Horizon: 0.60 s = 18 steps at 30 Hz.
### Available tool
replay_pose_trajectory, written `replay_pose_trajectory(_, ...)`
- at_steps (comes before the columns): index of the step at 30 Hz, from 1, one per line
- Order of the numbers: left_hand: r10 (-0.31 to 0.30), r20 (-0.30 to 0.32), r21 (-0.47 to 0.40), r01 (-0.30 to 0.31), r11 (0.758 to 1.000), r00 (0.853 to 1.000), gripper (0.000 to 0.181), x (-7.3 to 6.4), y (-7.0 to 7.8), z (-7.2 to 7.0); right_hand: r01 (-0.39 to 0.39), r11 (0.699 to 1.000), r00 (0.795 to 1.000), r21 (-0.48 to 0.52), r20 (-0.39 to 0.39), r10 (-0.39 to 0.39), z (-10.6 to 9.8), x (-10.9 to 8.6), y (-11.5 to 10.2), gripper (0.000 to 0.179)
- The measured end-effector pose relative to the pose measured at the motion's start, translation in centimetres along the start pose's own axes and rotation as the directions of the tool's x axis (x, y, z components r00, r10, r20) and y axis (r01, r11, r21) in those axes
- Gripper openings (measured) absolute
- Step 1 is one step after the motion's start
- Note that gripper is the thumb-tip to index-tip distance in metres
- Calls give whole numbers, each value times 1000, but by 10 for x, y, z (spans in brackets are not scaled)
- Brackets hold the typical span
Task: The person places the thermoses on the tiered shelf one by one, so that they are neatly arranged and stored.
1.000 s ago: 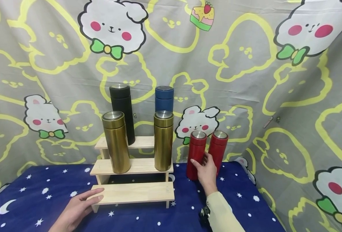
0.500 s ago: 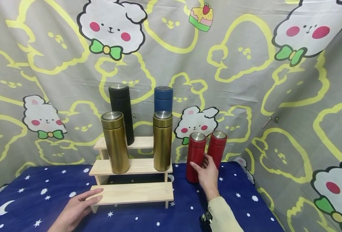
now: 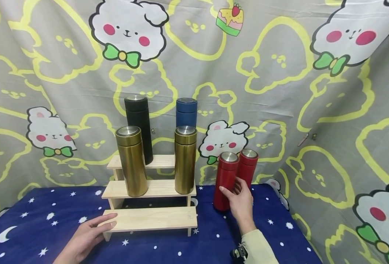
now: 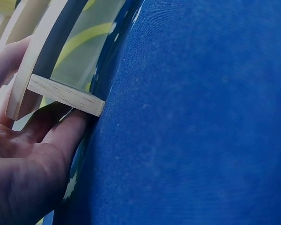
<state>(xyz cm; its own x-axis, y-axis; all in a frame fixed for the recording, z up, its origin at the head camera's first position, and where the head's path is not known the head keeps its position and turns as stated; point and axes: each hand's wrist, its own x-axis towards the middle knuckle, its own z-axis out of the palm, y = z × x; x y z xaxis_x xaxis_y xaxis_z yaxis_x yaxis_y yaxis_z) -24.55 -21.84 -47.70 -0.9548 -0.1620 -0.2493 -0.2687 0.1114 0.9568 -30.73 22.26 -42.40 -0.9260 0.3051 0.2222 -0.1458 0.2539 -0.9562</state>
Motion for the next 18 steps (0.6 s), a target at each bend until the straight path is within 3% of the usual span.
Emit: replay_pose_trajectory(18, 25, -16, -8, -25, 1000, 1000, 61, -3, -1, 0, -16, 997, 998, -78, 60, 21, -21, -19, -12, 73)
